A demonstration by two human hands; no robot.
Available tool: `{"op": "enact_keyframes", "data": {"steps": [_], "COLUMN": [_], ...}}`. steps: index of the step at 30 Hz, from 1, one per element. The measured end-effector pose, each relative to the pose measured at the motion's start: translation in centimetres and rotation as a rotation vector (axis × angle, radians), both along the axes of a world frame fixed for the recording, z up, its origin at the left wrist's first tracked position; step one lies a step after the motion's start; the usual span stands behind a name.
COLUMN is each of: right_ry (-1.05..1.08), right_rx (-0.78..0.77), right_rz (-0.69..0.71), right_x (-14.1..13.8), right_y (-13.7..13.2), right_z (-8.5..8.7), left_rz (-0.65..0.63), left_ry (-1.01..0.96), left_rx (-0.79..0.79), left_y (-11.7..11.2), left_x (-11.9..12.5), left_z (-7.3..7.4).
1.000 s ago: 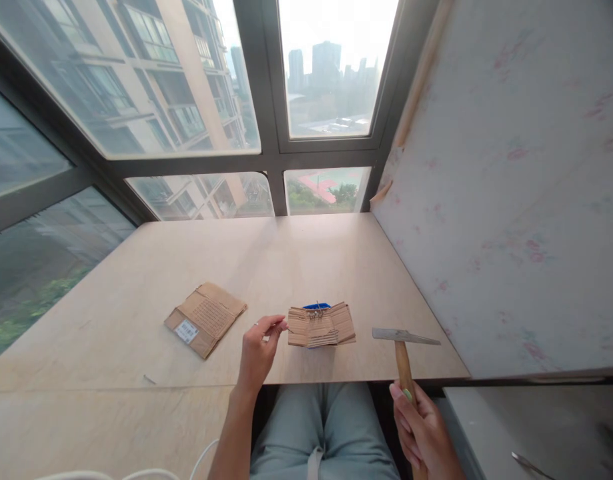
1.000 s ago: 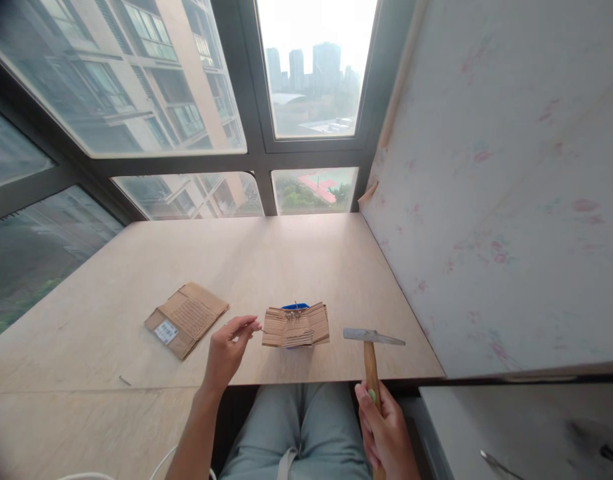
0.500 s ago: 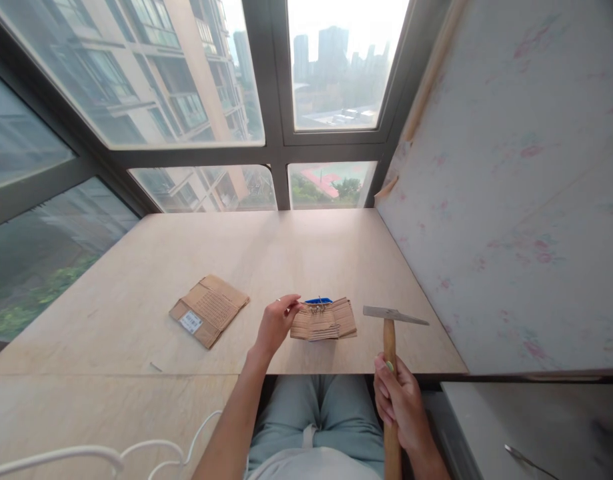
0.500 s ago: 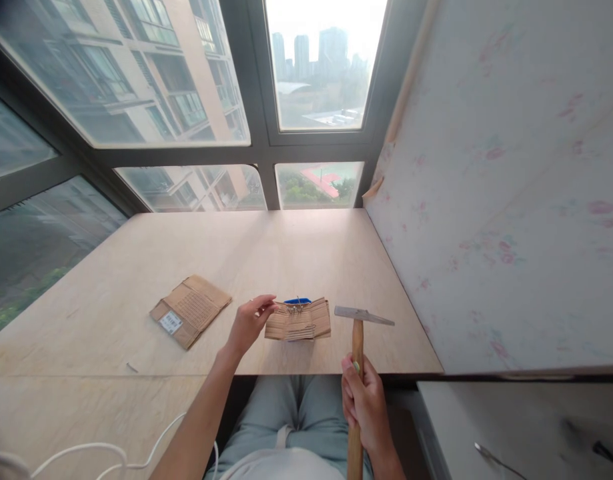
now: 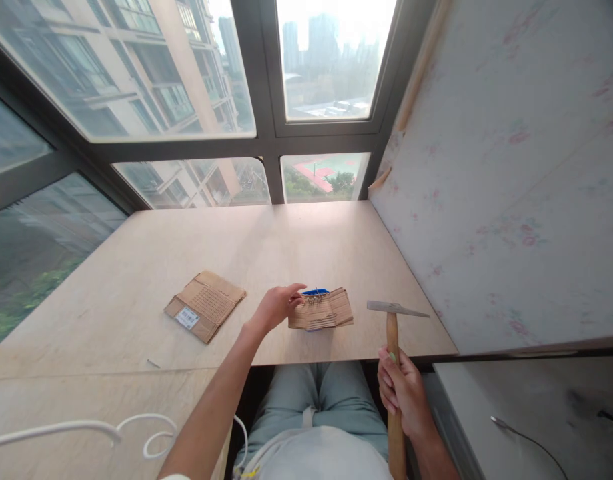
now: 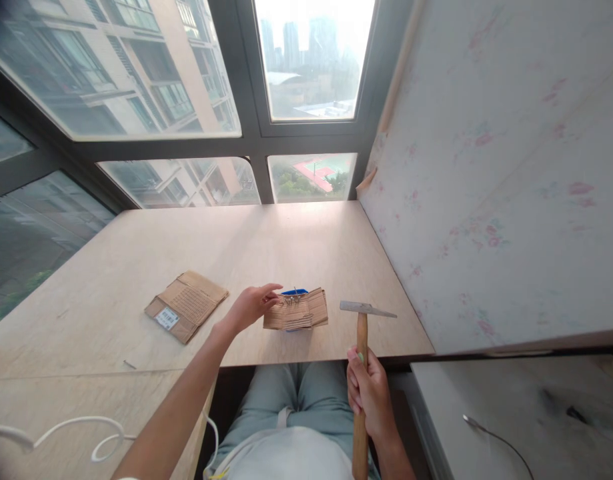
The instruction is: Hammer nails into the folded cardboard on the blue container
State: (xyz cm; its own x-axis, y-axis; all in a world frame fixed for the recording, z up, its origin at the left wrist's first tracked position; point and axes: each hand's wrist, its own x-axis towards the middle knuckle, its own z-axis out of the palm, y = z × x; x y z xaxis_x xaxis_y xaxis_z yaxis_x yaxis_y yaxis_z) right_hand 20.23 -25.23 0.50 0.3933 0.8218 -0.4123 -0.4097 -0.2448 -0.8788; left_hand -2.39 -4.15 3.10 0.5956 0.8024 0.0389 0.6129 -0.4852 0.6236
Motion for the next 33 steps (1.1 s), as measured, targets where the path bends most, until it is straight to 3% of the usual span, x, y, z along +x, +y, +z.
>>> {"op": "enact_keyframes", "data": {"steps": [7, 17, 33], "right_ry": [0.000, 0.009, 0.042], "right_rx": [-0.003, -0.022, -0.034], "right_rz": [0.013, 0.031, 0.027], "right_x": [-0.2, -0.4, -0.1], "right_y": [-0.3, -0.8, -0.6], "right_z": [-0.1, -0.5, -1.0], "left_rz": [-0.096, -0.108, -0.177], "left_ry": [0.066, -0.006, 0.134], "left_rx": [0.026, -0.035, 0.004], "left_y": [1.3, 1.8, 2.2], "left_x": [0.6, 1.0, 1.5], "left_z": [0.7, 0.4, 1.2]}}
